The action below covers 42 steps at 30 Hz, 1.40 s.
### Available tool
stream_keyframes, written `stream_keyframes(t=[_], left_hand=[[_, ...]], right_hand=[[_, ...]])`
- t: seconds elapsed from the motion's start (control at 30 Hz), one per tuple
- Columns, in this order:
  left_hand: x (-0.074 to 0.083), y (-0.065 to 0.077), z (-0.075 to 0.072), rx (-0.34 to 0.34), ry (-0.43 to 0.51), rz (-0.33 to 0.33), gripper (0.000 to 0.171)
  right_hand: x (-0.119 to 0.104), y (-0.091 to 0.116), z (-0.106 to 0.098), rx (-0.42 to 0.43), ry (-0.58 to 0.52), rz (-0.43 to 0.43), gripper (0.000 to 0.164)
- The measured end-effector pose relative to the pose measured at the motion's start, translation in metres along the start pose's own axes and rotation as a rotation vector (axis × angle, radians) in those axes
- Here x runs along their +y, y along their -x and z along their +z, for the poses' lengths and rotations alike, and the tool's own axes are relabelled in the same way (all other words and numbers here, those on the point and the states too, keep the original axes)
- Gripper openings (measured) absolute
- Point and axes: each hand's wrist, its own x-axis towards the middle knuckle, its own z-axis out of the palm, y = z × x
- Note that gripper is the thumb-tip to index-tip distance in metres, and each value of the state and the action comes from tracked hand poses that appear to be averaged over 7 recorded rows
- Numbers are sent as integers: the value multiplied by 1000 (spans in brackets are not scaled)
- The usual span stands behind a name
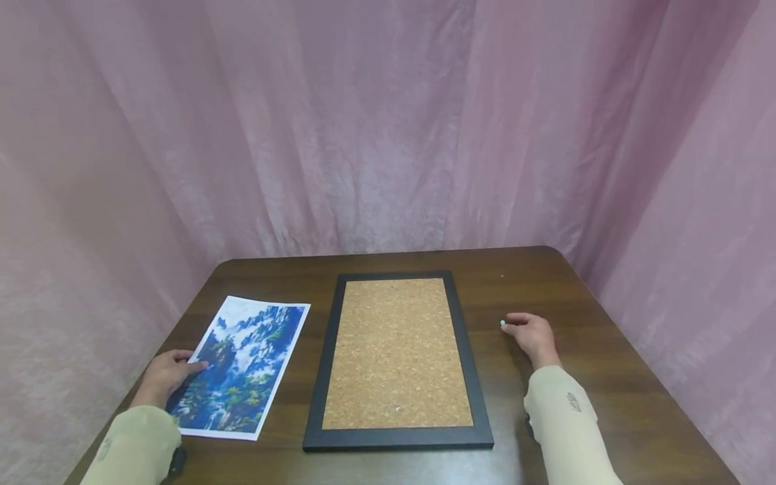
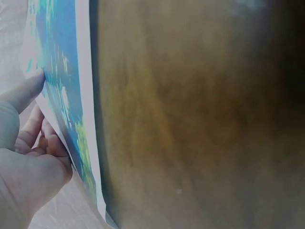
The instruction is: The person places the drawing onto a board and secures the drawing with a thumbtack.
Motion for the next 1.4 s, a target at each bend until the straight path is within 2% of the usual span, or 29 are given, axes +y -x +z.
stream_keyframes(t=[0.2, 0.43, 0.5, 0.77, 0.93, 1.03, 1.27, 1.4], left_hand=[[0, 2, -2, 8, 16, 7, 60], [0, -1, -2, 43, -30, 48, 46], [-2, -4, -2, 51, -44, 56, 42], [-15, -16, -2, 43, 5, 116, 35], [-18, -18, -5, 30, 15, 132, 40], [-15, -16, -8, 6, 68, 124, 46], [-1, -5, -11, -65, 360, 30, 50], [5, -5, -12, -65, 431, 36, 53]], right_hand=[[-4, -2, 4, 40, 114, 17, 35], [-5, -4, 5, 81, 201, 31, 32], [-5, -5, 5, 86, 214, 30, 32], [-5, -6, 6, 93, 229, 30, 31], [-6, -6, 8, 101, 240, 22, 30], [-6, -6, 8, 100, 241, 20, 30], [-7, -4, 7, 81, 233, 26, 29], [-6, -5, 6, 81, 240, 25, 29]])
